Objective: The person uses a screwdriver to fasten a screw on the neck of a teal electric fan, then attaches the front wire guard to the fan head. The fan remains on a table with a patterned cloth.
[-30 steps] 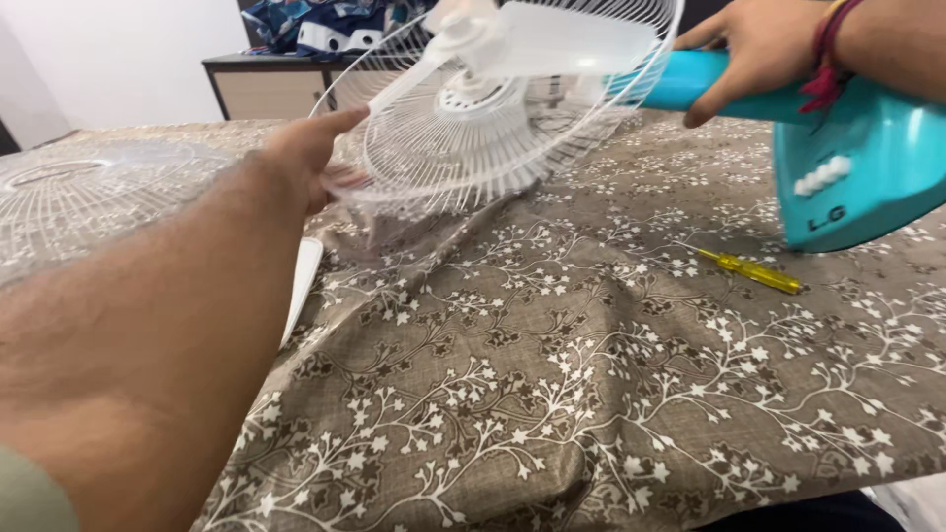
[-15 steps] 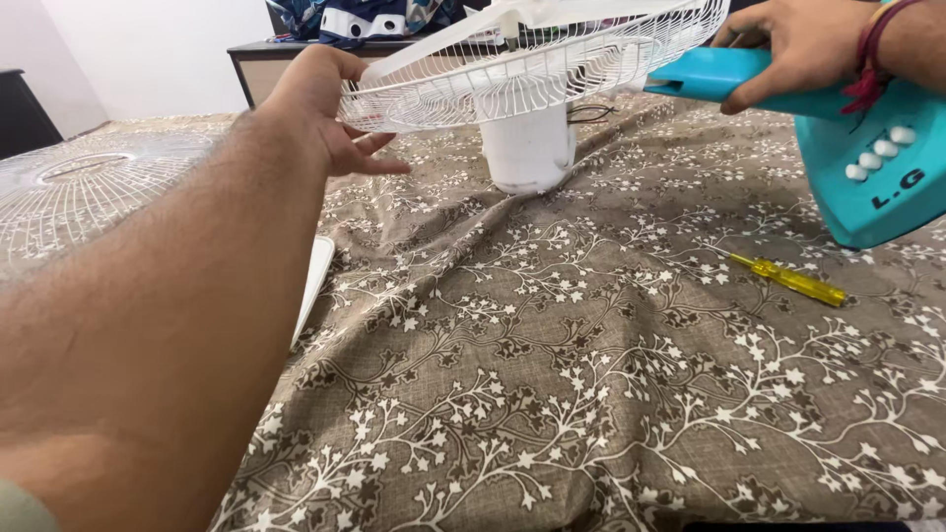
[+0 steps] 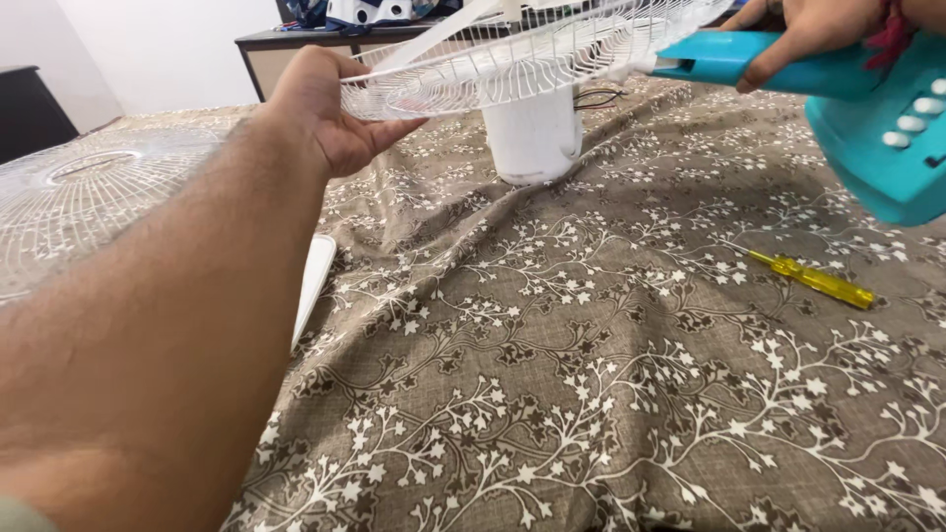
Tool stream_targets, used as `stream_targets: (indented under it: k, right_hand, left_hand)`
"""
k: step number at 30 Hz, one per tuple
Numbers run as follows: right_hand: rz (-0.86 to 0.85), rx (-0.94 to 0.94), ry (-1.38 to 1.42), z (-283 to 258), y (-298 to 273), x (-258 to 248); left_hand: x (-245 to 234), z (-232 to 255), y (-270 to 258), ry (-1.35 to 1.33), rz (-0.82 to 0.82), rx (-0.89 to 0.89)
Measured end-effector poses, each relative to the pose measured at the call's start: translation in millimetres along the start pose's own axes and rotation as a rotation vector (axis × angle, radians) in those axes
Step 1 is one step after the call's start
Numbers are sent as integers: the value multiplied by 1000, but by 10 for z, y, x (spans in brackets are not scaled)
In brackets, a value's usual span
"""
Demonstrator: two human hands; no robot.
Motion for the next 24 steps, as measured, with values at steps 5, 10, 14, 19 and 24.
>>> stream_targets:
  k: [5,10,14,19,24]
  right_hand:
    - [-67,-57,150,86,231,106]
    - [-32,-111,132,78,276,39]
    - [22,-23,-14,41,163,88]
    - [78,-115,106,-71,94,80]
    - [24,-114,31,-150,131,58]
  left_hand:
    - [-39,18,-17,57,13,22]
    - [10,60,-54,84,32,45]
    - [121,80,-64,125,-32,31]
    - [115,182,-67,216,-12,87]
    - [73,200,-20,219,-45,85]
Point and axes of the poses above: each hand's wrist, its own y-axis towards the middle knuckle, its own x-axis out of the palm, z = x × y, the point moved 7 cm from there along y, towards the middle knuckle, and after that the axes turned 5 degrees about -z, right-handed, at the moved point
